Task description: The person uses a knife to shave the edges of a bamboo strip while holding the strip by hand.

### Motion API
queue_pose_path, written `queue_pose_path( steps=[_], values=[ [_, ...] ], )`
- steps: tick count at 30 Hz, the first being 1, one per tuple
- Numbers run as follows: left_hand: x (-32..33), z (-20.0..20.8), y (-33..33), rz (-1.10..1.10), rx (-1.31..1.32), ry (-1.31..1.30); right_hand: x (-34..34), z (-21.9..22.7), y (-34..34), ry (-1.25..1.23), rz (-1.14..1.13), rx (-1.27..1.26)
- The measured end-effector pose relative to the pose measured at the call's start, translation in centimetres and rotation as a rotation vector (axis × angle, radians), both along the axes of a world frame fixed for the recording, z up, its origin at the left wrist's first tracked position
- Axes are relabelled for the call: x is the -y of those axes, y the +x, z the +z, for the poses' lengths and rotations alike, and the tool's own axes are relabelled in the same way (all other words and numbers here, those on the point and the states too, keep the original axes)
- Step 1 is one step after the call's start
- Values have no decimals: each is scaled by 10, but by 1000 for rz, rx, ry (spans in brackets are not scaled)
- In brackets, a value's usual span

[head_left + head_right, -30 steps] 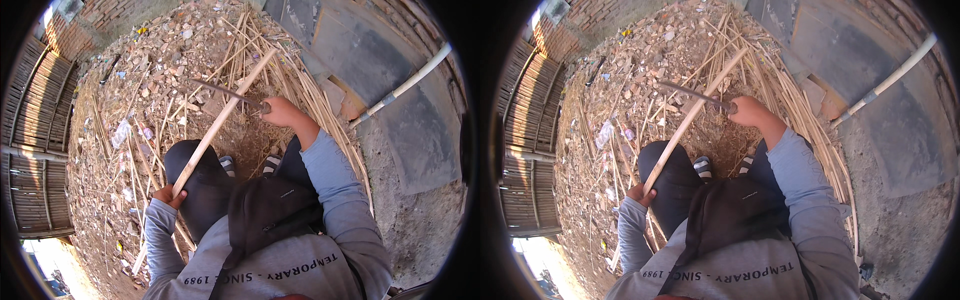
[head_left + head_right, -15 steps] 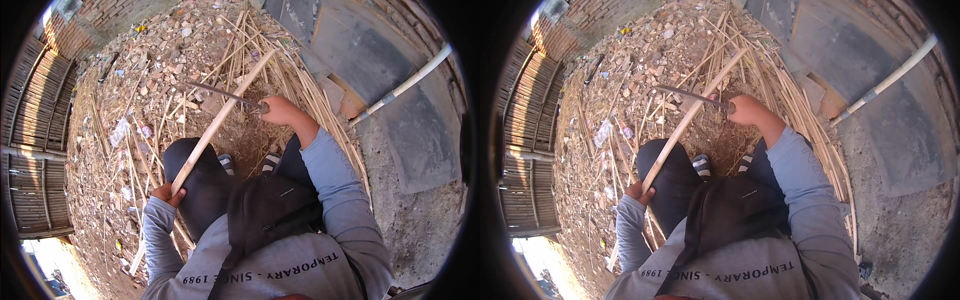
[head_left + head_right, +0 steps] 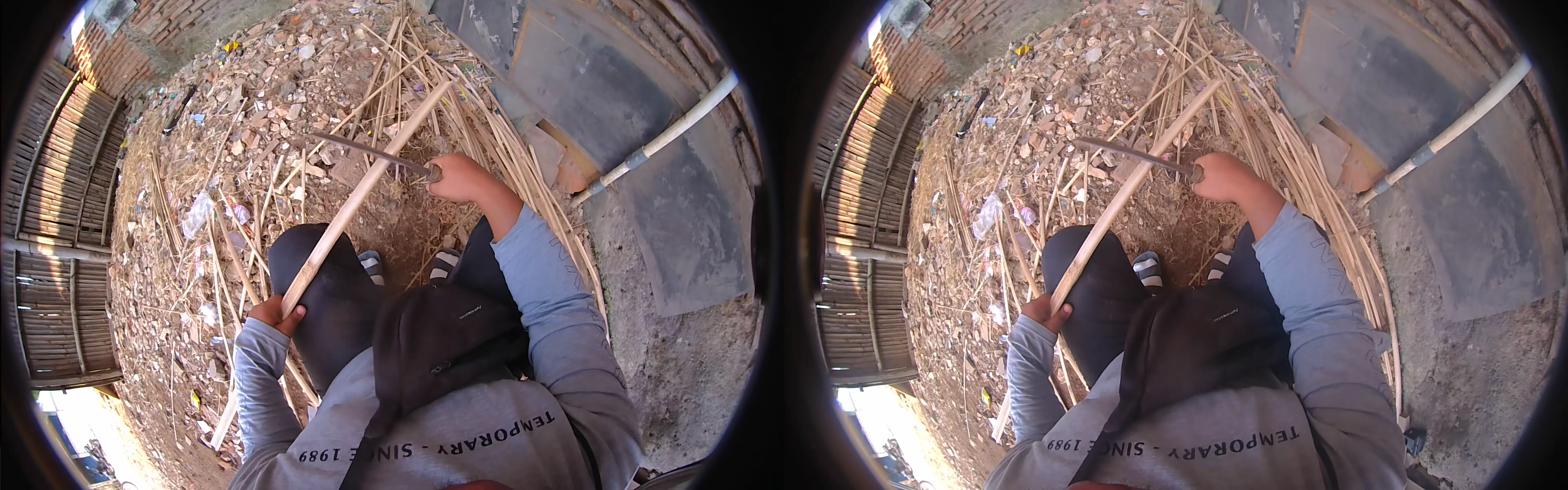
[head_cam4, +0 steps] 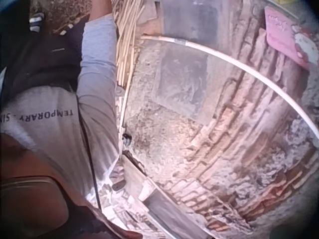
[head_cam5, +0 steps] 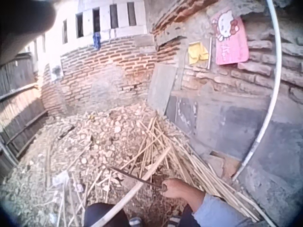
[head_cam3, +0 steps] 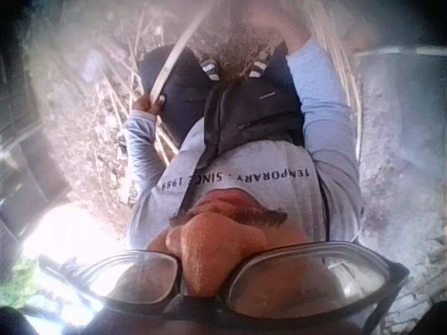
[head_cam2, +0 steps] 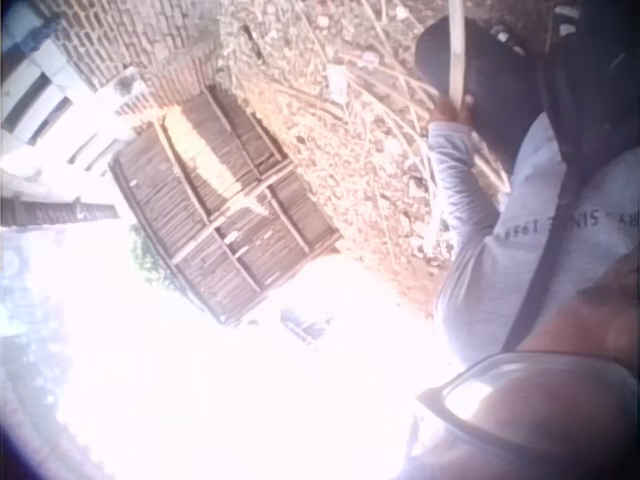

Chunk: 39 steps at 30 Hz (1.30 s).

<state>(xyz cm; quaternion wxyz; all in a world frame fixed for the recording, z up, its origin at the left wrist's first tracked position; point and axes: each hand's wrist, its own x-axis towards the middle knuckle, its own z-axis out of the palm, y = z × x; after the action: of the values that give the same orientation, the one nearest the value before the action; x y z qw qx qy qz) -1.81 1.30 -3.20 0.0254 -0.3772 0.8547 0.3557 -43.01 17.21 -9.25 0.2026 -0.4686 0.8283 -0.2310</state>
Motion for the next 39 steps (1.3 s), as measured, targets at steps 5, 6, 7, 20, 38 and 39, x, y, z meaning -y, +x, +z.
queue_pose_path(
  steps=[5, 6, 7, 20, 38, 39],
  values=[
    [-1, 6, -2, -63, 149, -167, -3, -4, -2, 16, -52, 44],
    [1, 1, 0, -55, 121, -141, -4, -4, 3, 16, -23, 41],
    [5, -5, 2, -48, 93, -115, -3, -5, 12, 6, 18, 31],
    [3, -3, 0, -51, 128, -179, -5, -3, -6, 1, -126, 119],
    [7, -9, 2, -61, 81, -154, -3, -3, -1, 6, -91, 111],
    [10, -13, 5, -52, 55, -121, -4, 0, 3, 14, -45, 79]
  ],
)
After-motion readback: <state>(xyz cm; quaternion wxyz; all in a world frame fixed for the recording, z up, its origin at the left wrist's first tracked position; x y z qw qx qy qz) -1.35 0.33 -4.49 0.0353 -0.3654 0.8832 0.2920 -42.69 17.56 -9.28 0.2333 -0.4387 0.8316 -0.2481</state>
